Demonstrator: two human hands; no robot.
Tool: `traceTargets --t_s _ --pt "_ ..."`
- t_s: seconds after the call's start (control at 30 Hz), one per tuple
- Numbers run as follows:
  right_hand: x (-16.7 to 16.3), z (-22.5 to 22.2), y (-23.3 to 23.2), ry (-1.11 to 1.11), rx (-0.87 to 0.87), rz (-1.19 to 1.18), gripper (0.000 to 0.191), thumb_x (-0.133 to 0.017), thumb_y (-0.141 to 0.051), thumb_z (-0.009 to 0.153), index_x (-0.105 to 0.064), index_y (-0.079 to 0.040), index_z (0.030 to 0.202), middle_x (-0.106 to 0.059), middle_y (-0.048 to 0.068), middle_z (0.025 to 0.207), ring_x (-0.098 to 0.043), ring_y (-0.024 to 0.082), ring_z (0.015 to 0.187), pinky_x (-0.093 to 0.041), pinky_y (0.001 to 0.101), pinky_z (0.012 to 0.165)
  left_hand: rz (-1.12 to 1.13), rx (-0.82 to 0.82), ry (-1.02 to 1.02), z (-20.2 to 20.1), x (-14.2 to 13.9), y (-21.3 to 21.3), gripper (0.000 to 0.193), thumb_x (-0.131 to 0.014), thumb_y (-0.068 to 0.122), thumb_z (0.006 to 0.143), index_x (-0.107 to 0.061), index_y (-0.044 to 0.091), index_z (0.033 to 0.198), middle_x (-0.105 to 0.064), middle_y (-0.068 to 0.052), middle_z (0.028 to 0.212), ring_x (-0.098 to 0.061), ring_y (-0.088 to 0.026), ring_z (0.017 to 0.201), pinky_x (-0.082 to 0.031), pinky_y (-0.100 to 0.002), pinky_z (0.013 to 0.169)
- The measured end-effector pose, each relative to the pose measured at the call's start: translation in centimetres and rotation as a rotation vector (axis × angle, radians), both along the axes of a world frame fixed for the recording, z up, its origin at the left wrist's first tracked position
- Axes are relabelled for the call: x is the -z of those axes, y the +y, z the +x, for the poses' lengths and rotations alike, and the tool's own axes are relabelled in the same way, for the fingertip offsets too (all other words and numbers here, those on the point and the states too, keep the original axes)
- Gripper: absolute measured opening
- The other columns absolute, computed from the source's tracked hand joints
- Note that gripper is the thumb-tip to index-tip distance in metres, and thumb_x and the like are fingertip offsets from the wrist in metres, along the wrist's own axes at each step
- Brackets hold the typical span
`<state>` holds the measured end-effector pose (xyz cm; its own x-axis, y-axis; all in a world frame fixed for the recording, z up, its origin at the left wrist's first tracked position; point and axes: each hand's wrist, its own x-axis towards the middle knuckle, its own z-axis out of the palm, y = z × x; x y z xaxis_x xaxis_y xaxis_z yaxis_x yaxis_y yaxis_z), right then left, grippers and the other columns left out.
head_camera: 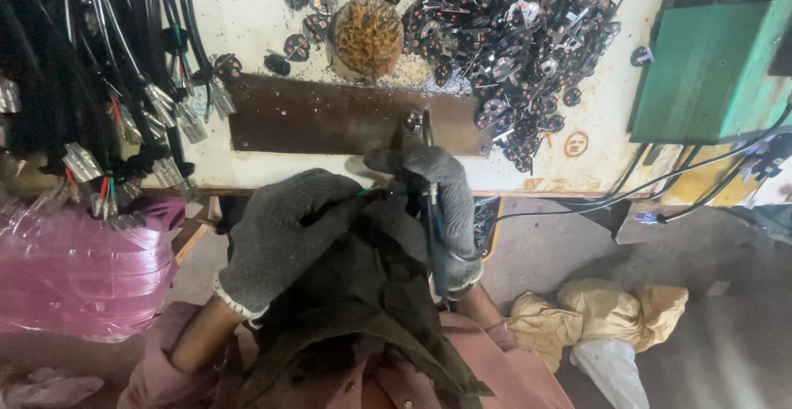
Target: The person sits at a workbench covered with small black electrical components and wires, picks up a wire and a component, and uses a hand tool to attach or secure the wire ends into the component, placing finished pieces back on the table and repeating the process.
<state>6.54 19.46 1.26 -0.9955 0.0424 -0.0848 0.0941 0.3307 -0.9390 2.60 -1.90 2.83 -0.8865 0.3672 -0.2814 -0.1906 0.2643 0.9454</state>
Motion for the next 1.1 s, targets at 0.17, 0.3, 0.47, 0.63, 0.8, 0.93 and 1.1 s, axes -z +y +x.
traceTargets --t_s 0.17,0.3,0.47,0.63,0.8,0.93,1.1 --pt "-1.3 0.0 0.6 -0.046 0.094 0.089 0.050 -0.087 -0.011 0.082 -0.059 -0.005 0.123 -0.066 0.015 0.116 -0.065 0.028 0.107 -0.055 0.0390 0.092 0.120 -0.017 -0.322 -0.1 -0.3 0.5 0.016 -0.071 0.013 0.094 -0.073 0.002 0.105 -0.075 -0.002 0.087 -0.063 -0.005 0.080 -0.055 -0.026 0.073" --pt "0.0 -0.2 -0.3 0.043 0.127 -0.076 0.041 -0.083 -0.007 0.088 -0.060 -0.008 0.122 -0.068 0.012 0.115 -0.068 0.028 0.105 -0.056 0.0393 0.094 0.128 -0.056 -0.423 -0.6 -0.4 1.3 0.016 -0.071 0.013 0.093 -0.074 0.000 0.103 -0.072 -0.005 0.084 -0.060 -0.007 0.076 -0.052 -0.027 0.069" --pt "0.9 -0.5 0.7 0.204 -0.034 0.116 0.036 -0.083 -0.010 0.085 -0.061 -0.005 0.114 -0.067 0.012 0.109 -0.067 0.030 0.102 -0.053 0.0383 0.093 0.037 0.092 -0.313 -1.1 -0.3 0.7 0.021 -0.070 0.018 0.092 -0.075 0.003 0.107 -0.075 0.004 0.088 -0.065 -0.005 0.077 -0.055 -0.024 0.071" --pt "-1.0 -1.4 0.2 -0.094 0.106 0.103 0.015 -0.072 -0.008 0.088 -0.069 -0.005 0.102 -0.069 0.012 0.098 -0.068 0.028 0.091 -0.053 0.0393 0.083 0.544 0.011 -0.742 -0.9 0.5 0.2 0.019 -0.063 0.016 0.103 -0.068 -0.001 0.110 -0.064 0.000 0.093 -0.054 -0.007 0.087 -0.047 -0.026 0.076" --pt "-2.5 -3.3 -0.6 -0.011 0.143 0.008 0.027 -0.077 -0.010 0.082 -0.061 -0.002 0.103 -0.062 0.011 0.100 -0.062 0.023 0.096 -0.050 0.0367 0.086 0.099 -0.107 -0.297 -0.1 1.3 0.9 0.014 -0.066 0.008 0.095 -0.068 0.001 0.107 -0.068 0.000 0.094 -0.060 -0.005 0.086 -0.053 -0.025 0.079" --pt "-1.8 -2.9 -0.2 0.060 -0.143 0.453 0.030 -0.086 -0.010 0.075 -0.072 -0.010 0.102 -0.071 0.009 0.096 -0.064 0.022 0.094 -0.050 0.0337 0.085 0.045 -0.041 -0.313 0.0 1.4 1.2 0.013 -0.068 0.009 0.093 -0.070 0.003 0.105 -0.070 0.001 0.088 -0.060 -0.006 0.078 -0.054 -0.025 0.072" --pt "1.5 -0.6 0.0 -0.322 0.129 -0.088 0.041 -0.080 0.002 0.080 -0.061 -0.007 0.115 -0.069 0.011 0.106 -0.068 0.019 0.099 -0.056 0.0332 0.088 0.117 -0.133 -0.331 -0.2 1.2 2.2 0.011 -0.071 0.010 0.092 -0.070 0.004 0.102 -0.070 -0.007 0.087 -0.063 -0.009 0.078 -0.052 -0.026 0.071"
